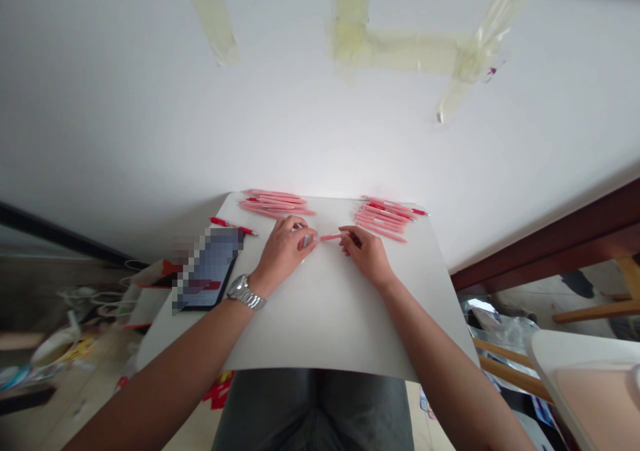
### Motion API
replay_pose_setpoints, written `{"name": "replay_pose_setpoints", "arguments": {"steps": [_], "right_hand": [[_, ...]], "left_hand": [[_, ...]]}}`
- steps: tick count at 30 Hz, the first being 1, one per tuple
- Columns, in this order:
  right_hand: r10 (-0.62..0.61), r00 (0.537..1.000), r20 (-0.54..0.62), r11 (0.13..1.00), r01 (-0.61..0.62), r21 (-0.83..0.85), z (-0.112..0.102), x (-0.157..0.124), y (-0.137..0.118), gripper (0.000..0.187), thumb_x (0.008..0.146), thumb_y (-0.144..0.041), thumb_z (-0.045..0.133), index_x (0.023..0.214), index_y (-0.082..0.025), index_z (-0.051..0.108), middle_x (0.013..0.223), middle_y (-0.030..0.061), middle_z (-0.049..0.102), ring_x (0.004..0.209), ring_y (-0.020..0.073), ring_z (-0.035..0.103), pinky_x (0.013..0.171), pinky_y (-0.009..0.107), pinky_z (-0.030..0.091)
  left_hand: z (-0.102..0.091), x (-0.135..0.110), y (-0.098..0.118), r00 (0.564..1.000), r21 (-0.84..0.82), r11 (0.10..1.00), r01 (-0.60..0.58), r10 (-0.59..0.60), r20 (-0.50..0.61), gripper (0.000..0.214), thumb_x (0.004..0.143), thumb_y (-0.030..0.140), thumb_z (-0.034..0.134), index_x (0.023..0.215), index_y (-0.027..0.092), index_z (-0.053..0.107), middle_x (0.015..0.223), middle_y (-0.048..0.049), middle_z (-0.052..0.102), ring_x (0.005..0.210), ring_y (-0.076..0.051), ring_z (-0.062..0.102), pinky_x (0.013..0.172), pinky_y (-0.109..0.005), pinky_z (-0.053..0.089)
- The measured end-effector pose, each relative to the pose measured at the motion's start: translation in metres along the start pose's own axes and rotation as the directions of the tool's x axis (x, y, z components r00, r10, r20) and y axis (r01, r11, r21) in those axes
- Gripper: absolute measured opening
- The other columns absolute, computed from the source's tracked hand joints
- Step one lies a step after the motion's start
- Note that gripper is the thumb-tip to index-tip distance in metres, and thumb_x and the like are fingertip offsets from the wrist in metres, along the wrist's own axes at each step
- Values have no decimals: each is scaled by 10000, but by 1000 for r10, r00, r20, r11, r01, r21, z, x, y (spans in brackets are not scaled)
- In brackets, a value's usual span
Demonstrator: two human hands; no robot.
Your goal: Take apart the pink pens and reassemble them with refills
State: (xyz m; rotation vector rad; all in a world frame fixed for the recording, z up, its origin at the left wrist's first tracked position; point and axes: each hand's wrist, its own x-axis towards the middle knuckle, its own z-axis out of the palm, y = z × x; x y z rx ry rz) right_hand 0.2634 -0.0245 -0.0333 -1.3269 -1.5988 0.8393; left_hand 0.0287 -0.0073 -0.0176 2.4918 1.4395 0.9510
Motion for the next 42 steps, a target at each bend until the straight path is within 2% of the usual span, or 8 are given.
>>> {"name": "replay_pose_setpoints", "arguments": {"steps": [13, 26, 42], "right_hand": [[-29, 999, -34, 1000, 29, 1, -2, 0, -6, 408, 979, -552, 595, 1119, -185, 706, 804, 55, 735, 655, 165, 685, 662, 310, 577], [3, 995, -97, 1000, -2, 7, -4, -1, -11, 369, 966, -520, 601, 1051, -176, 704, 769, 50, 720, 634, 164, 670, 616, 294, 561], [-24, 997, -77, 996, 18, -86, -4, -1, -10, 310, 962, -474, 604, 967, -184, 712, 732, 42, 724, 633, 168, 658, 610, 281, 510]], "left_hand": [[2, 0, 1, 1000, -39, 999, 18, -18, -9, 154, 925, 252, 726, 1070, 252, 781, 1124, -72, 618, 1077, -258, 573, 1028, -443, 531], [2, 1, 1, 1000, -51, 998, 21, -21, -1, 124, 908, 239, 749, 1030, 246, 768, 1127, -72, 613, 1084, -259, 571, 1026, -439, 524], [0, -2, 1, 999, -68, 997, -25, 26, 20, 152, 880, 248, 780, 1028, 262, 751, 1145, -63, 601, 1103, -261, 564, 1028, -448, 524]]}}
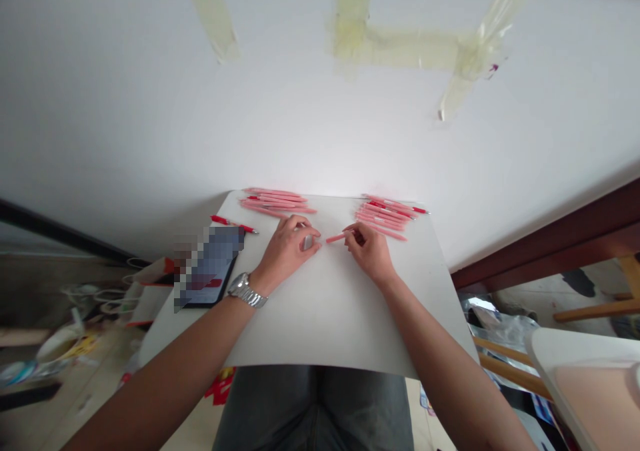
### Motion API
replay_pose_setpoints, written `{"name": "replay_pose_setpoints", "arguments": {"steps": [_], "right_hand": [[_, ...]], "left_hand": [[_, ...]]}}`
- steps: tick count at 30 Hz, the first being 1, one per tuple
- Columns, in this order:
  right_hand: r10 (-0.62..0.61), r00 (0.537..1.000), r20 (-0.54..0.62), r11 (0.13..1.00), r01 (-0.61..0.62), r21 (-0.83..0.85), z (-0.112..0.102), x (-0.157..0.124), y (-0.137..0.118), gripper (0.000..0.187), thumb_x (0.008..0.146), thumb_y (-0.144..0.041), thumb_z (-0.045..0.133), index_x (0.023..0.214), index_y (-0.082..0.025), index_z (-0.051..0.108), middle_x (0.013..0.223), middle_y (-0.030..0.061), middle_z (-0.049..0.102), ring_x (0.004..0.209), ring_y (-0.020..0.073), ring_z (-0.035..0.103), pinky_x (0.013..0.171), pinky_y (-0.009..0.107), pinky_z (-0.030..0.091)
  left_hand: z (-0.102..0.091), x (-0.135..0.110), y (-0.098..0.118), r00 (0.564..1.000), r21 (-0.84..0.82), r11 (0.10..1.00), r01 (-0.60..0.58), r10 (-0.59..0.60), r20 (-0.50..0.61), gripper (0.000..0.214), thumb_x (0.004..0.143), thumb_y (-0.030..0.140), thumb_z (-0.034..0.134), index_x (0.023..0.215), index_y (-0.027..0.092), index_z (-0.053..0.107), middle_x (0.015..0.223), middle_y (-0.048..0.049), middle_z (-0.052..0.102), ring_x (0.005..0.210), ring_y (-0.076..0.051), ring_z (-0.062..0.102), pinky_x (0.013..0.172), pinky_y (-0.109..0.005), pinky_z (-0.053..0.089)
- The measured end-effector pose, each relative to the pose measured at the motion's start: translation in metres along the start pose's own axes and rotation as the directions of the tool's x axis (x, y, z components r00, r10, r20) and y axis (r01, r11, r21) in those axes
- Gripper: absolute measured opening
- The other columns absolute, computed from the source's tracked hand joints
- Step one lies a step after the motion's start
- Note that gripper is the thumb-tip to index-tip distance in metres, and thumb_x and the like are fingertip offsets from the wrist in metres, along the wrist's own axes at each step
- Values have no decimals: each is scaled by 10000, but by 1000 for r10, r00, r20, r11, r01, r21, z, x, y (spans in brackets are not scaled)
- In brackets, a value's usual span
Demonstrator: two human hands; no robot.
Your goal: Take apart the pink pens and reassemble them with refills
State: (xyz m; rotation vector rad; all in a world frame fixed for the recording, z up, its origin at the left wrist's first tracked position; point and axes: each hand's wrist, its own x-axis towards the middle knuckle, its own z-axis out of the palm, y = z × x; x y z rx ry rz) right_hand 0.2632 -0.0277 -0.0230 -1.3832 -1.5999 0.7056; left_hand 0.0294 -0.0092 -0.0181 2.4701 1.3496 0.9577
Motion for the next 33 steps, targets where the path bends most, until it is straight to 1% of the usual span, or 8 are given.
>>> {"name": "replay_pose_setpoints", "arguments": {"steps": [7, 13, 22, 27, 33], "right_hand": [[18, 999, 47, 999, -19, 28, 3, -1, 3, 344, 967, -484, 612, 1074, -180, 734, 805, 54, 765, 629, 160, 681, 632, 287, 552], [23, 997, 71, 999, -25, 32, 4, -2, 1, 353, 962, -481, 607, 1109, -191, 744, 845, 63, 790, 645, 161, 700, 659, 295, 585], [15, 998, 56, 999, -17, 33, 4, -2, -3, 359, 957, -509, 604, 1081, -197, 732, 812, 58, 775, 629, 165, 692, 645, 297, 579], [14, 999, 35, 999, -15, 42, 3, -1, -2, 378, 951, -548, 614, 1031, -192, 714, 781, 54, 753, 616, 166, 679, 622, 297, 564], [16, 1000, 26, 999, -17, 48, 3, 0, 0, 363, 957, -537, 612, 1016, -191, 706, 769, 51, 742, 614, 166, 670, 610, 295, 553]], "left_hand": [[0, -1, 3, 1000, -2, 1000, 2, -2, 16, 57, 888, 238, 762, 940, 253, 744, 1140, -58, 601, 1102, -262, 554, 1028, -446, 522], [-2, 0, 4, 1000, -14, 1000, 8, -8, 25, 62, 891, 246, 759, 951, 256, 744, 1139, -58, 601, 1098, -264, 553, 1033, -453, 517], [-1, 0, 3, 1000, -9, 1000, 20, -20, 12, 121, 866, 217, 776, 964, 252, 715, 1100, -56, 590, 1087, -264, 564, 1026, -442, 512], [0, 0, 4, 1000, 6, 1000, 20, -20, 0, 187, 849, 259, 808, 1003, 250, 702, 1091, -58, 587, 1110, -275, 568, 1024, -448, 509], [2, 0, 5, 1000, 17, 1000, 9, -10, 4, 145, 869, 273, 791, 995, 251, 722, 1096, -64, 592, 1096, -273, 565, 1018, -449, 512]]}}
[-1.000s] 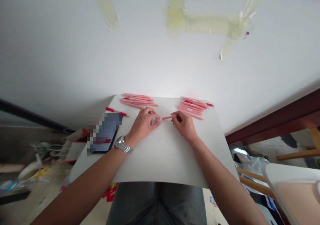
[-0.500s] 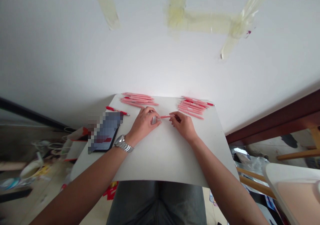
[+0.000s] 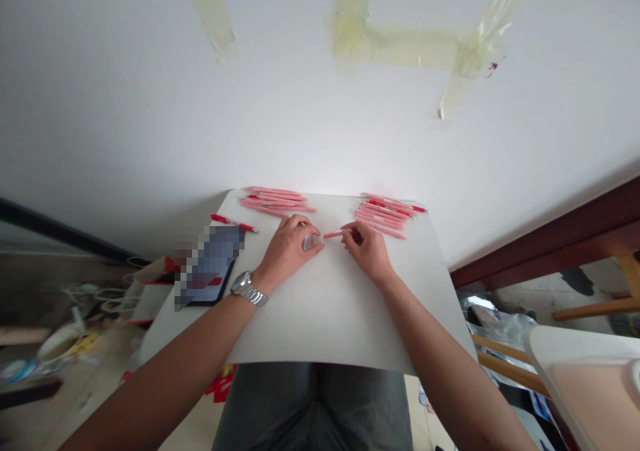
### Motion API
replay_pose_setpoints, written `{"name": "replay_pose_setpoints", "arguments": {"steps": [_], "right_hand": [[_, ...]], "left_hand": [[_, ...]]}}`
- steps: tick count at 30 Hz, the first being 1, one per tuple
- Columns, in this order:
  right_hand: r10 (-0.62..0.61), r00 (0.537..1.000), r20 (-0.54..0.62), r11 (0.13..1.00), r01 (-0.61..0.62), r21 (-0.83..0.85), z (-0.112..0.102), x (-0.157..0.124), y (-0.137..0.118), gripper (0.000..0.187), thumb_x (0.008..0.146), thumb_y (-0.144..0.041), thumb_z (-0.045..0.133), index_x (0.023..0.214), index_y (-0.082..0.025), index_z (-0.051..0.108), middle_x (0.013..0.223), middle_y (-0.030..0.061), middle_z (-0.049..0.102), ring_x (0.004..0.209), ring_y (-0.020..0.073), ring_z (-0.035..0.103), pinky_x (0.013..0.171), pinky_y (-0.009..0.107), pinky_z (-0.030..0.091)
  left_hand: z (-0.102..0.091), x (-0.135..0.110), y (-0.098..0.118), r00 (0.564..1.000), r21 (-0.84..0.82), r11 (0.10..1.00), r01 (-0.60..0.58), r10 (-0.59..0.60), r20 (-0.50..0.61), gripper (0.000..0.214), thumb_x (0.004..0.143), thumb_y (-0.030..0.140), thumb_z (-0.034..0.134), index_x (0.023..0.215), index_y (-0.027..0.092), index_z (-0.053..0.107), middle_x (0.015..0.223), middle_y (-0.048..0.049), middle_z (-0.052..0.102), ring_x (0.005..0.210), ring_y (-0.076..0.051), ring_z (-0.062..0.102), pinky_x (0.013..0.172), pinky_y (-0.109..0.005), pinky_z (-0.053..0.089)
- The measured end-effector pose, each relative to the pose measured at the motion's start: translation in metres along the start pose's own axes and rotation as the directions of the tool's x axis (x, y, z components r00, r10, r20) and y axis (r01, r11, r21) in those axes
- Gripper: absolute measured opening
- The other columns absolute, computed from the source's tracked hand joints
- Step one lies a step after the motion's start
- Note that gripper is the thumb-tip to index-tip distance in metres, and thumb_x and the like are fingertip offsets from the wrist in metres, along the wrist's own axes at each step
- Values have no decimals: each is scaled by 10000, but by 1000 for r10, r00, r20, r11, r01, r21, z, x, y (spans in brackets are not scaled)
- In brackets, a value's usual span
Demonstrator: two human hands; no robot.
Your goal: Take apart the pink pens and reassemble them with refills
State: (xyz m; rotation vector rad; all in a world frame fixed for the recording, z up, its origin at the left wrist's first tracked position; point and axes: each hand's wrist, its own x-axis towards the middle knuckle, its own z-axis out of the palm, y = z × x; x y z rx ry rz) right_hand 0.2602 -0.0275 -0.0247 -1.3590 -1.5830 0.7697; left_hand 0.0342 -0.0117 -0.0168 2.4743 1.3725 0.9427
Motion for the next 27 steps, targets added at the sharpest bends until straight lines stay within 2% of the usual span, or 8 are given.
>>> {"name": "replay_pose_setpoints", "arguments": {"steps": [9, 20, 27], "right_hand": [[1, 1000, -3, 1000, -1, 0, 0, 0, 1, 358, 957, -533, 609, 1013, -192, 704, 762, 49, 739, 612, 168, 668, 605, 295, 542], [7, 1000, -14, 1000, -7, 0, 1, 0, 3, 346, 958, -522, 610, 1012, -193, 702, 757, 42, 733, 611, 163, 661, 611, 294, 540], [11, 1000, -4, 988, -10, 155, 1, -2, 2, 372, 966, -537, 628, 1078, -188, 696, 792, 42, 723, 664, 168, 675, 648, 309, 561]], "left_hand": [[0, 0, 0, 1000, 25, 1000, -5, 6, -4, 149, 874, 201, 733, 1015, 248, 733, 1115, -68, 606, 1071, -264, 567, 1029, -442, 514], [-1, -1, -1, 1000, -1, 1000, -13, 13, -20, 207, 889, 220, 718, 1093, 249, 721, 1110, -71, 604, 1090, -265, 579, 1045, -443, 497], [-3, 1, 5, 998, -88, 995, -38, 34, -49, 203, 991, 293, 637, 1184, 235, 663, 1122, -70, 656, 1121, -256, 606, 1029, -427, 490]]}}
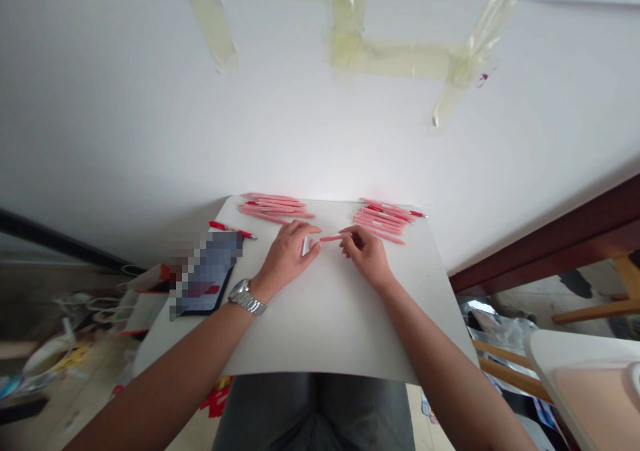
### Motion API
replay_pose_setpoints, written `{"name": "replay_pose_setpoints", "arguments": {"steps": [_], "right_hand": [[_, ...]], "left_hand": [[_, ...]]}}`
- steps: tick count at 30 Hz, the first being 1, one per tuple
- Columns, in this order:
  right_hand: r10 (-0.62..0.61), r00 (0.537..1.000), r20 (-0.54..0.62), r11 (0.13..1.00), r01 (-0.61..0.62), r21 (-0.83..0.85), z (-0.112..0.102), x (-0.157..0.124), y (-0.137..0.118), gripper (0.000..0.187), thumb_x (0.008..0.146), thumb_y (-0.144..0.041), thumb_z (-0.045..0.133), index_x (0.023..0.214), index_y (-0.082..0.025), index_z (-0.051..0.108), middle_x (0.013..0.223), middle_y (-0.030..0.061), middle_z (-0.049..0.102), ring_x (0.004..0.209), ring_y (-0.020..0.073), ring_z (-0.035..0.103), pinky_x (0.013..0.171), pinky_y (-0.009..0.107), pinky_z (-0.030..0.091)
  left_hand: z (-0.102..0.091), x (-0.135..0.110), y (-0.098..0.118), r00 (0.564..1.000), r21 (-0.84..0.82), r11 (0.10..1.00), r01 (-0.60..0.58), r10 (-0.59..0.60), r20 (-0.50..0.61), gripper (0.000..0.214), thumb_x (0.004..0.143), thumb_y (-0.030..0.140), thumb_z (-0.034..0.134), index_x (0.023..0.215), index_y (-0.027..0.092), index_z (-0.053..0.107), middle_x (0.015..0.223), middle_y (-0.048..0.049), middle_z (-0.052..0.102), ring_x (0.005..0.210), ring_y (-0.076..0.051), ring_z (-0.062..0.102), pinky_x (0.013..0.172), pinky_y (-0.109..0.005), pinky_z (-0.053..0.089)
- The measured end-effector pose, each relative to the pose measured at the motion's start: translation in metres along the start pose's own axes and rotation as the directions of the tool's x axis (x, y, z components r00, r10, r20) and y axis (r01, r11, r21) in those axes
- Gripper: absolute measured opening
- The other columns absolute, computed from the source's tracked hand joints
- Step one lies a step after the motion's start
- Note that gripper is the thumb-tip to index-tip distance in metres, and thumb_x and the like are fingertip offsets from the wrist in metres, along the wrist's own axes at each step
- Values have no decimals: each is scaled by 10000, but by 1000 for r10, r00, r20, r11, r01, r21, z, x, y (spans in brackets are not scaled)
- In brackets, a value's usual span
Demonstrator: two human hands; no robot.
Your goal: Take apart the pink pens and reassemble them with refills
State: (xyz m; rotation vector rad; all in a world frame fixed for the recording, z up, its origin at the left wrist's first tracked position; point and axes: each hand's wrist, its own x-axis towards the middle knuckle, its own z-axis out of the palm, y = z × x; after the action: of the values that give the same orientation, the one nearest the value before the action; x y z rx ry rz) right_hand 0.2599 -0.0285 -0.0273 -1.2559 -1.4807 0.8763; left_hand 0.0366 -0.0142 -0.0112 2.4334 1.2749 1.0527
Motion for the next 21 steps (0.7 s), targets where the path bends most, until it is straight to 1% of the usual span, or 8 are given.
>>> {"name": "replay_pose_setpoints", "arguments": {"steps": [5, 11, 13, 16, 19, 21], "right_hand": [[-39, 998, 45, 991, 33, 132, 1, -2, -8, 359, 988, -531, 631, 1084, -189, 690, 798, 35, 702, 685, 163, 667, 666, 317, 555], [-51, 997, 54, 988, 42, 149, 0, -2, -8, 335, 996, -517, 631, 1088, -199, 687, 822, 37, 707, 697, 163, 670, 674, 323, 557], [-51, 997, 56, 993, 45, 111, 0, -2, -6, 344, 995, -524, 626, 1103, -202, 686, 831, 39, 711, 703, 168, 674, 680, 330, 564], [-88, 996, 25, 996, 89, -16, 0, -3, -5, 331, 991, -512, 632, 1118, -212, 690, 920, 57, 732, 780, 186, 701, 728, 346, 584], [-186, 982, 5, 970, 185, -156, -1, -3, -7, 267, 995, -456, 635, 1116, -226, 695, 1060, 78, 734, 895, 202, 711, 789, 352, 593], [-254, 967, 25, 942, 253, -220, -1, -3, -10, 220, 1001, -416, 628, 1088, -228, 700, 1039, 74, 720, 893, 199, 696, 781, 345, 588]], "left_hand": [[2, 1, 2, 1000, -39, 999, -4, 4, -1, 142, 1027, 307, 596, 1118, 239, 682, 1050, -42, 691, 988, -218, 633, 944, -384, 501], [2, 0, 1, 1000, -94, 995, -11, 11, -2, 166, 1046, 326, 575, 1110, 236, 699, 1021, -41, 695, 961, -200, 634, 898, -352, 508], [1, 1, 0, 1000, -86, 996, -9, 9, -1, 176, 1047, 331, 574, 1117, 239, 707, 1029, -43, 692, 963, -200, 632, 889, -348, 509], [-2, 2, -2, 1000, -63, 998, -12, 12, 3, 191, 1050, 336, 568, 1132, 244, 714, 1064, -43, 689, 966, -197, 634, 891, -345, 510], [-5, 2, -2, 999, -41, 999, -29, 29, 13, 208, 1054, 343, 557, 1151, 252, 717, 1095, -44, 685, 1000, -201, 633, 903, -343, 510], [-6, 2, -2, 999, -24, 999, -47, 47, 24, 211, 1056, 338, 550, 1154, 258, 718, 1097, -44, 685, 1011, -204, 628, 907, -345, 511]]}}
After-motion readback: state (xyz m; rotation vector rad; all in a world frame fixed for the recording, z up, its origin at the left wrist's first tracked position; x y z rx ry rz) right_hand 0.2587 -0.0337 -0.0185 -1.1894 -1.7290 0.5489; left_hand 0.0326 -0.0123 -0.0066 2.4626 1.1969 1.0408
